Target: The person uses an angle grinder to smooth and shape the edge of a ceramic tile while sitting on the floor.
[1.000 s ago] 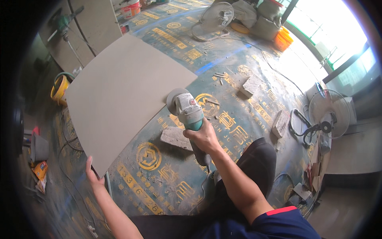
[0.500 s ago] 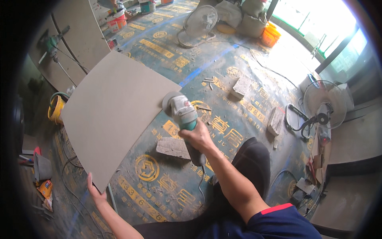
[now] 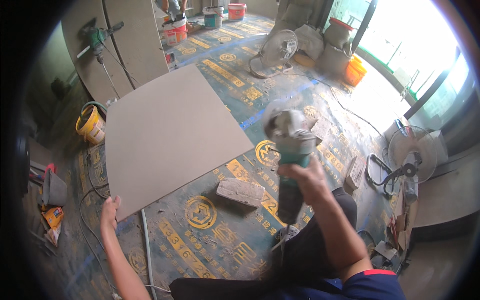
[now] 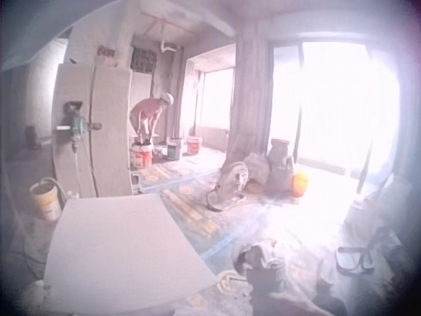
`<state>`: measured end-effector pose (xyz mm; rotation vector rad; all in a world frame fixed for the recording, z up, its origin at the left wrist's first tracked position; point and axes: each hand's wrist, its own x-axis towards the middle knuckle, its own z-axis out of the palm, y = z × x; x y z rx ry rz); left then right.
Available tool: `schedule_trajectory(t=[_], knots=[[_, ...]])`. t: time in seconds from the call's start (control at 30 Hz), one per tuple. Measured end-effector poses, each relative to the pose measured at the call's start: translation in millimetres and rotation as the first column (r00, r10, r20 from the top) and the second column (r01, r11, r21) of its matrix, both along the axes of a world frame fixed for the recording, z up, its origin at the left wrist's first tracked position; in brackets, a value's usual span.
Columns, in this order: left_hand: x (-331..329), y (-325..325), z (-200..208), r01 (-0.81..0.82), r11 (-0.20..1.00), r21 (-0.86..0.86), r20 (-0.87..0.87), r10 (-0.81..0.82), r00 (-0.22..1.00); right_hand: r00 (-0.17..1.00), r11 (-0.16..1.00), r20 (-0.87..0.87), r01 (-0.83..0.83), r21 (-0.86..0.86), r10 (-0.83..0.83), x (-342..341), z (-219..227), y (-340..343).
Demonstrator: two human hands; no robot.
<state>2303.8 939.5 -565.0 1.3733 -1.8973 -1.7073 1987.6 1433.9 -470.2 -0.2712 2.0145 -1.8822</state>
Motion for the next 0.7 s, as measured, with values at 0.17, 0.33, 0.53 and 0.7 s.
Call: schedule_trajectory(t=[0.17,0.33,0.53,0.7], knots=[[-25,-94,-23,0.199,0.977,0.073,0.044,-0.203,0.978,1.0,0.988,0.011,0.006,-0.154,-0.005,-24,58,22],[-25,-187,-12,0.26,0.949,-0.179,0.238,-0.215,0.947,0.991,0.973,-0.064,-0.128,-0.192,0.118,-69,40,25],[-86,-58,32,0.231,0.553,-0.8,0.505,0.415,0.757,0.965,0.961,-0.029,-0.263,-0.082,0.262,-95,-53,49],[-99,94,10,-0.111,0.015,-0.994,-0.092,0.453,0.887,0.857,0.856,-0.041,-0.51,0.085,0.514,-100,-130,38]])
